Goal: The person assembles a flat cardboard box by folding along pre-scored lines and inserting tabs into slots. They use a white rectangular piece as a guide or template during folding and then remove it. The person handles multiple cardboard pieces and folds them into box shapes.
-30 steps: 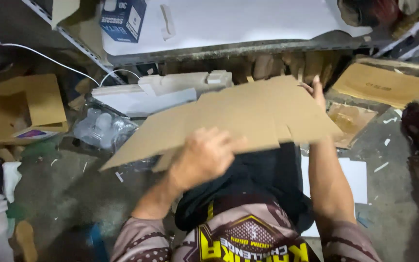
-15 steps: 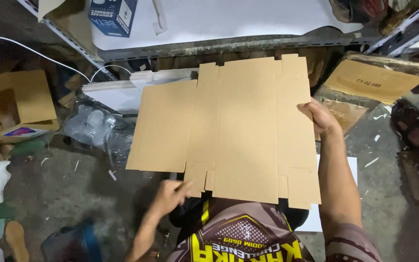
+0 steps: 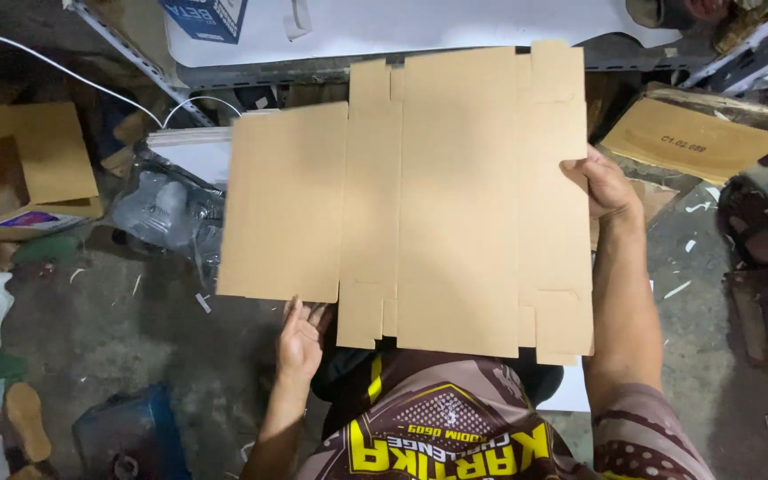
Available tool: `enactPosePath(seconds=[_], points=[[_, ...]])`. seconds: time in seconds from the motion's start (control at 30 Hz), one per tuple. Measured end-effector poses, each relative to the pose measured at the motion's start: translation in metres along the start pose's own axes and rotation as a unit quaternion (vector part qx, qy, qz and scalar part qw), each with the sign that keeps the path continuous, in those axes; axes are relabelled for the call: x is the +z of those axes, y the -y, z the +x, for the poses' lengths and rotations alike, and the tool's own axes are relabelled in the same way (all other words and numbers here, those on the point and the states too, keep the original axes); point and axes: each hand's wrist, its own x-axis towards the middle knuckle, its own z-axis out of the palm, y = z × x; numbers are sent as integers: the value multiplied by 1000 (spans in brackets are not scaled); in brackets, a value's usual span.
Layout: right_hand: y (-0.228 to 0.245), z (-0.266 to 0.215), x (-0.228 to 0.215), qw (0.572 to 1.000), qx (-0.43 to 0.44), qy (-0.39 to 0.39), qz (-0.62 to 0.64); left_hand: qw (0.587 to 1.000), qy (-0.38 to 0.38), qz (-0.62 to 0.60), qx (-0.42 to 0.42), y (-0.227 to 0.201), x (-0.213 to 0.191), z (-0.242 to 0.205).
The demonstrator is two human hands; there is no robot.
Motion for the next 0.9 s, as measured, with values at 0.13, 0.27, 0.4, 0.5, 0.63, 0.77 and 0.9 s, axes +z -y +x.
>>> enactPosePath(seconds=[0.13,0.27,0.4,0.5,0.63,0.77,0.9], points=[[-16,-2,-47,999,-32,-28,-3,999,33,-5,31,-6,1,27],[-12,-33,-52,996,-65,-66,18,993,96,21,58,-18,41,80],[-7,-71,-22,986,-93,-112,82,973,228,28,0,-38,98,160],[-22,-88,-14,976,-106,-156,111,955,287,-75,-18,-73,169,157],[-69,-107,10,961,-114,-197,159,931,319,-154,-85,-70,211,168],[-216,-117,-16,956,-82,-177,218,967,245,-59,-26,-51,226,175],[-289,-107,26,939,0,-197,282,979,179,100,4,-51,196,196]])
